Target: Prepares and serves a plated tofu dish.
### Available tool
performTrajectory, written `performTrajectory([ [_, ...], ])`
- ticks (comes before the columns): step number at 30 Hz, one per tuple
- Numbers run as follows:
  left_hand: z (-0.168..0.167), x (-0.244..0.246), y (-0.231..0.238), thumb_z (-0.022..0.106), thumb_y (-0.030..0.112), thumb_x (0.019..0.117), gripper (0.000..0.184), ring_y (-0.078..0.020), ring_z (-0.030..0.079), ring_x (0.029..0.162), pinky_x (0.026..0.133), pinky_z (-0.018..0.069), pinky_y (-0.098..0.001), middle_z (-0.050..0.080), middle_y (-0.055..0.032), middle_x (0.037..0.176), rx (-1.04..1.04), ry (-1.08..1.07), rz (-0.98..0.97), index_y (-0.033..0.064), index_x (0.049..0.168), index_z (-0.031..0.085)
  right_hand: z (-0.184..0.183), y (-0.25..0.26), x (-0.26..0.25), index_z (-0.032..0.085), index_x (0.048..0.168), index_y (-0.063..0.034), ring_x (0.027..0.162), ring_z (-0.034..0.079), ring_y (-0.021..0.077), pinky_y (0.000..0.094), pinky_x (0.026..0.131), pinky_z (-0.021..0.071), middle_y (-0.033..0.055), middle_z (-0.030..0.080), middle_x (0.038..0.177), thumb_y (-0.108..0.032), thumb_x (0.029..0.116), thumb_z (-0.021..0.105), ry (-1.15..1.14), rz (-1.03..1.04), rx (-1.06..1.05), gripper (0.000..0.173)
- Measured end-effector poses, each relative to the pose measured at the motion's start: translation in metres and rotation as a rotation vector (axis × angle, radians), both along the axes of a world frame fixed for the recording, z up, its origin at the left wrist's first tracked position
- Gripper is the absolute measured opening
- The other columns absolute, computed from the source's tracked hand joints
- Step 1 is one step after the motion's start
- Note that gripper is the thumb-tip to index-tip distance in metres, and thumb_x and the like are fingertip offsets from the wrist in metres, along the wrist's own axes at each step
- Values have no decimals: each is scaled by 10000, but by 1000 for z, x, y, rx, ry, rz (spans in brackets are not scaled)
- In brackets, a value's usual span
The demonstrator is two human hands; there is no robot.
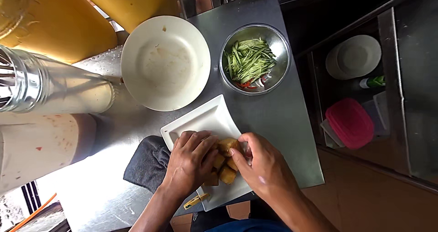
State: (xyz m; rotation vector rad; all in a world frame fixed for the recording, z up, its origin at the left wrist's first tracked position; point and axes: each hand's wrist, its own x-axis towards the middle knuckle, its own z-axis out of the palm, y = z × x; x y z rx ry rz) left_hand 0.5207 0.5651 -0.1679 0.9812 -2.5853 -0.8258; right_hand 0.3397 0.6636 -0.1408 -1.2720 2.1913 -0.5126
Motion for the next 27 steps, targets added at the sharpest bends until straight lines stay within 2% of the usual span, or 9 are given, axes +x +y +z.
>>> performTrajectory([
  [3, 0, -4, 4, 626, 236, 959, 317, -209, 632, 1131, 901, 525, -395, 703, -13, 1234, -7, 24, 49, 138, 1242, 728, 1, -5, 2, 679, 1120, -109, 684, 605, 122, 290, 594, 535, 13, 624, 841, -321, 898, 722, 26, 45, 33, 310],
  [8, -2, -10, 14, 649, 274, 965, 318, -216, 627, 1092, 891, 500, -395, 709, -27, 1201, -26, 38, 196, 116, 1229, 729, -1, 0, 5, 673, 1125, -122, 667, 577, 91, 250, 563, 508, -10, 606, 843, -324, 871, 702, 43, 55, -15, 326],
  [13, -5, -8, 25, 615, 366, 1003, 402, -241, 607, 1231, 1022, 486, -429, 663, -52, 1352, -3, 72, 168, 102, 1298, 686, -4, 0, 8, 647, 990, -142, 634, 555, 110, 281, 534, 476, -30, 560, 757, -420, 834, 742, 102, 45, -20, 333],
  [14, -6, -6, 26, 610, 403, 1004, 444, -255, 587, 1280, 1060, 474, -443, 642, -68, 1387, -15, 78, 157, 95, 1317, 670, -5, 0, 9, 645, 1017, -139, 635, 561, 118, 295, 533, 482, -25, 564, 761, -415, 823, 752, 98, 44, -21, 354],
  [17, -10, 2, 31, 595, 503, 994, 575, -312, 458, 1440, 1176, 365, -529, 540, -117, 1514, -76, 66, 131, 103, 1407, 596, -8, 0, 9, 666, 1290, -135, 722, 613, 162, 339, 597, 536, 15, 626, 871, -370, 868, 719, 90, 125, -48, 486],
  [20, -6, 10, 37, 624, 496, 983, 575, -323, 396, 1484, 1210, 315, -554, 485, -135, 1556, -111, 49, 163, 136, 1427, 567, -12, 0, 6, 717, 1191, -158, 738, 628, 133, 298, 606, 541, 2, 643, 888, -374, 895, 675, 132, 183, -81, 369],
  [24, -8, 16, 51, 622, 465, 993, 532, -333, 389, 1487, 1210, 319, -560, 491, -132, 1553, -112, 24, 182, 156, 1424, 581, -14, -1, 1, 660, 1069, -114, 675, 585, 124, 291, 569, 512, -20, 584, 783, -414, 883, 683, 148, 166, -95, 354],
  [25, -8, 15, 52, 621, 452, 996, 511, -336, 398, 1481, 1206, 325, -564, 504, -131, 1541, -112, 26, 191, 162, 1415, 592, -14, -2, 0, 650, 1099, -119, 678, 587, 125, 297, 570, 515, -20, 587, 792, -420, 879, 676, 150, 179, -80, 374],
  [27, -6, 11, 51, 619, 422, 1000, 466, -331, 412, 1473, 1199, 336, -563, 523, -130, 1522, -110, 36, 210, 174, 1395, 611, -13, -3, -3, 653, 1283, -126, 706, 618, 163, 342, 580, 534, 12, 629, 842, -405, 875, 651, 171, 237, -51, 495],
])
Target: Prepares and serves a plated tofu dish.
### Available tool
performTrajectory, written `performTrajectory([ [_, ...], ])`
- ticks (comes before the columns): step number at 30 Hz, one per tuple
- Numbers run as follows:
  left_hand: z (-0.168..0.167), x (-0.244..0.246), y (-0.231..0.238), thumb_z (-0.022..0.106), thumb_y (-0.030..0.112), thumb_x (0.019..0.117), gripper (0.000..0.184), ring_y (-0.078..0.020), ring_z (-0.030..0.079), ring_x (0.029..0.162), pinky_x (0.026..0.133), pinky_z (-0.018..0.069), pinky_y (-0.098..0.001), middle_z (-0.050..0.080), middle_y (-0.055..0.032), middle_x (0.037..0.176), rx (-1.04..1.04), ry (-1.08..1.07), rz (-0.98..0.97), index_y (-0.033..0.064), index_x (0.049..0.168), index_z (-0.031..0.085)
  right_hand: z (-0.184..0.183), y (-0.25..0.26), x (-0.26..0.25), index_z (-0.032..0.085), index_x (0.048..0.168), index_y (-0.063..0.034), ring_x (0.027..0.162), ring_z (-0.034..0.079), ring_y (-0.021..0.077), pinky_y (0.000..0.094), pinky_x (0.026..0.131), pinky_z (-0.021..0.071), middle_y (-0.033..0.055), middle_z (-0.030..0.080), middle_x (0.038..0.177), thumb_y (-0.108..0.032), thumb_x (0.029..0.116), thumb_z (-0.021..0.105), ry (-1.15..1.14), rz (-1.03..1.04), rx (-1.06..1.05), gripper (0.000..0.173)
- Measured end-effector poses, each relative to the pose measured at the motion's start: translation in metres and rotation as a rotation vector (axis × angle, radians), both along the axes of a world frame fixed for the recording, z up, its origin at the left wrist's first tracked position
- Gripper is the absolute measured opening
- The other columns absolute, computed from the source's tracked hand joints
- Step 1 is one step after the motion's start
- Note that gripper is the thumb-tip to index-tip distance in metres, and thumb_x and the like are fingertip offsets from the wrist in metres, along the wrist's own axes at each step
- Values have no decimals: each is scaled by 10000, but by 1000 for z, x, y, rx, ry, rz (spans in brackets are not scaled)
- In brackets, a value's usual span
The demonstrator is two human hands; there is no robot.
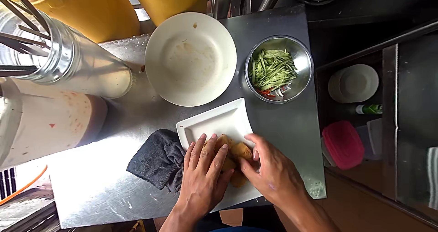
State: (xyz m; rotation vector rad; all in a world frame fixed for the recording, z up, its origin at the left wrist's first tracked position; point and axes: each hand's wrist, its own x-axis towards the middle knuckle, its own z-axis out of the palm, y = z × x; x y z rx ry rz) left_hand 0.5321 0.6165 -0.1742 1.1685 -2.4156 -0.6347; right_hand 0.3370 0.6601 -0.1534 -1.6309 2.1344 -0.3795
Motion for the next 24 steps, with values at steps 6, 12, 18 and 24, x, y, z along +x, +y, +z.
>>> performTrajectory([
  [6, 2, -1, -8, 581, 474, 1013, 520, -330, 408, 1477, 1206, 335, -546, 513, -134, 1532, 9, 25, 30, 134, 1407, 590, -7, 5, -2, 723, 1073, -102, 723, 667, 190, 324, 575, 543, 45, 679, 844, -330, 898, 597, 92, 112, -126, 314],
  [12, -1, 1, 2, 471, 716, 964, 796, -367, 360, 1502, 1213, 305, -584, 461, -174, 1570, -47, -70, -50, 111, 1481, 512, -33, 22, -11, 664, 1034, -95, 795, 643, 171, 259, 667, 544, 70, 650, 878, -296, 990, 621, -23, 181, -430, 211],
  [18, -5, -7, 11, 407, 942, 789, 1108, -423, 220, 1549, 1205, 197, -689, 312, -189, 1657, -133, -208, -146, 160, 1574, 404, -19, 31, -19, 690, 1127, -107, 747, 590, 104, 230, 623, 506, 35, 616, 866, -415, 1010, 562, -132, 143, -355, 353],
  [24, -13, -12, 6, 580, 797, 843, 939, -371, 314, 1522, 1211, 243, -630, 404, -173, 1609, -159, -147, -149, 161, 1525, 468, -3, 47, -14, 616, 1384, -56, 730, 637, 176, 332, 593, 548, 21, 656, 846, -319, 897, 562, 15, 124, -108, 556],
])
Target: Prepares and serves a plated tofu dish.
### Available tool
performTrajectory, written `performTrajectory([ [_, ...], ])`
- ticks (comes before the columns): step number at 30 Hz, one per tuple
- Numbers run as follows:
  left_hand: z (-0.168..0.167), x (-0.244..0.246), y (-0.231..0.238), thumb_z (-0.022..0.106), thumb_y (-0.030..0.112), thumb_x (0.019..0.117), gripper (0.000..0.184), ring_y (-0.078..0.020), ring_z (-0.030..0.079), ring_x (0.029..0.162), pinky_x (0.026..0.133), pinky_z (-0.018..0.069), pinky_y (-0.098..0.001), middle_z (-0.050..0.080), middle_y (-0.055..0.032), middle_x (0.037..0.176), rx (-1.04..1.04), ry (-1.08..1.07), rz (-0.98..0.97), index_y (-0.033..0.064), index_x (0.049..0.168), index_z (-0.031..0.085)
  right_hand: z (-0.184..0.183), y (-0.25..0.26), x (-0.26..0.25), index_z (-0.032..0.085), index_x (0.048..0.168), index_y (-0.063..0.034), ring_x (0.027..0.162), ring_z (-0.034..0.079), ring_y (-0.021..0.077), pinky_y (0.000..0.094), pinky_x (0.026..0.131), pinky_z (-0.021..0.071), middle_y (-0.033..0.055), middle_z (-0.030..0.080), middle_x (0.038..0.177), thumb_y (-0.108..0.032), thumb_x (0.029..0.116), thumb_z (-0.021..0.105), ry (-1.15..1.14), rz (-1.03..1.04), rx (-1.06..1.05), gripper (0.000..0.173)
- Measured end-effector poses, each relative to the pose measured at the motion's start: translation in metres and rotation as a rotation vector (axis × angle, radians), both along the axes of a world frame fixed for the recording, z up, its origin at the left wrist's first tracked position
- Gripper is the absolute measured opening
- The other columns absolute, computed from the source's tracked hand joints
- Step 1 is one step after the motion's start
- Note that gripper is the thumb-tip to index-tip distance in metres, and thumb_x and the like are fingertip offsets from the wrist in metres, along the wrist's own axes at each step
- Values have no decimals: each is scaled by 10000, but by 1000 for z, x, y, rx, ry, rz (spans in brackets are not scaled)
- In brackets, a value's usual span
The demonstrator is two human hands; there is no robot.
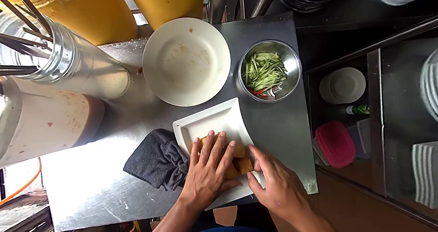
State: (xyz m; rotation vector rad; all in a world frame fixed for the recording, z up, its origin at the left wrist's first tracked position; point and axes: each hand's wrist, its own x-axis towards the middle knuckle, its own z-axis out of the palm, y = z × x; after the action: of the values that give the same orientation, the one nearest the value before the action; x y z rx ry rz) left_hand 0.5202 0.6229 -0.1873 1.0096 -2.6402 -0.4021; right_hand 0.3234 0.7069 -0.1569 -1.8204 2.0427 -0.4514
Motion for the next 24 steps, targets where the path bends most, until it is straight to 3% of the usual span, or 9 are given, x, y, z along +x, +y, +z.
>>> performTrajectory([
  [2, -2, 0, 0, 586, 793, 849, 930, -362, 379, 1489, 1210, 282, -593, 474, -180, 1555, -19, 66, 62, 123, 1488, 503, -2, -1, 8, 638, 1345, -33, 718, 637, 177, 325, 612, 554, 32, 660, 835, -291, 894, 572, -13, -7, -12, 523],
  [4, -6, -1, 4, 566, 826, 832, 991, -357, 360, 1501, 1224, 270, -575, 449, -189, 1571, -27, 76, 124, 100, 1500, 474, -4, -3, 12, 618, 1373, -32, 697, 601, 146, 289, 608, 535, 18, 645, 832, -283, 893, 576, -60, -20, -15, 543],
  [9, -11, -13, 12, 544, 848, 821, 995, -328, 370, 1495, 1223, 240, -569, 475, -140, 1565, -59, 98, 202, 96, 1471, 513, 0, -10, 0, 594, 1423, -149, 709, 563, 52, 215, 612, 511, -48, 625, 872, -310, 913, 615, -241, -51, 74, 535],
  [13, -10, -24, 19, 563, 872, 782, 1048, -358, 336, 1507, 1223, 228, -586, 432, -174, 1585, -59, 99, 283, 108, 1495, 483, 3, -16, -16, 590, 1426, -211, 704, 559, 8, 179, 604, 508, -83, 610, 888, -332, 922, 640, -310, -4, 178, 520],
  [16, -6, -23, 21, 481, 940, 751, 1121, -453, 248, 1530, 1198, 202, -690, 343, -214, 1634, -25, -2, 317, 152, 1548, 450, 2, -17, -16, 599, 1410, -162, 698, 576, 46, 211, 611, 526, -41, 636, 886, -330, 935, 661, -344, 25, 173, 507],
  [18, -7, -27, 19, 502, 902, 769, 1065, -484, 327, 1487, 1151, 275, -712, 410, -242, 1585, -17, -12, 320, 137, 1510, 509, 2, -18, -17, 603, 1406, -122, 705, 584, 70, 228, 629, 532, -3, 653, 901, -386, 971, 647, -365, 11, 150, 511],
  [20, 1, -29, 20, 477, 928, 762, 1090, -503, 366, 1458, 1142, 270, -733, 450, -258, 1552, -16, -12, 345, 119, 1490, 532, 10, -14, -21, 615, 1377, -87, 693, 568, 53, 205, 612, 517, -4, 637, 878, -379, 999, 607, -397, -72, 73, 478],
  [22, 17, -29, 21, 387, 980, 743, 1179, -532, 354, 1453, 1147, 246, -741, 456, -290, 1532, -21, 19, 374, 88, 1507, 493, 32, 2, -33, 652, 1249, -31, 690, 602, 52, 222, 598, 541, 17, 653, 860, -244, 1007, 589, -491, -200, 1, 329],
  [24, 37, -39, 14, 364, 943, 803, 1103, -481, 398, 1444, 1169, 310, -644, 485, -283, 1506, 8, 117, 384, 83, 1482, 496, 55, 36, -54, 653, 1126, 32, 690, 638, 122, 290, 611, 563, 87, 671, 862, -101, 977, 585, -503, -308, 109, 211],
])
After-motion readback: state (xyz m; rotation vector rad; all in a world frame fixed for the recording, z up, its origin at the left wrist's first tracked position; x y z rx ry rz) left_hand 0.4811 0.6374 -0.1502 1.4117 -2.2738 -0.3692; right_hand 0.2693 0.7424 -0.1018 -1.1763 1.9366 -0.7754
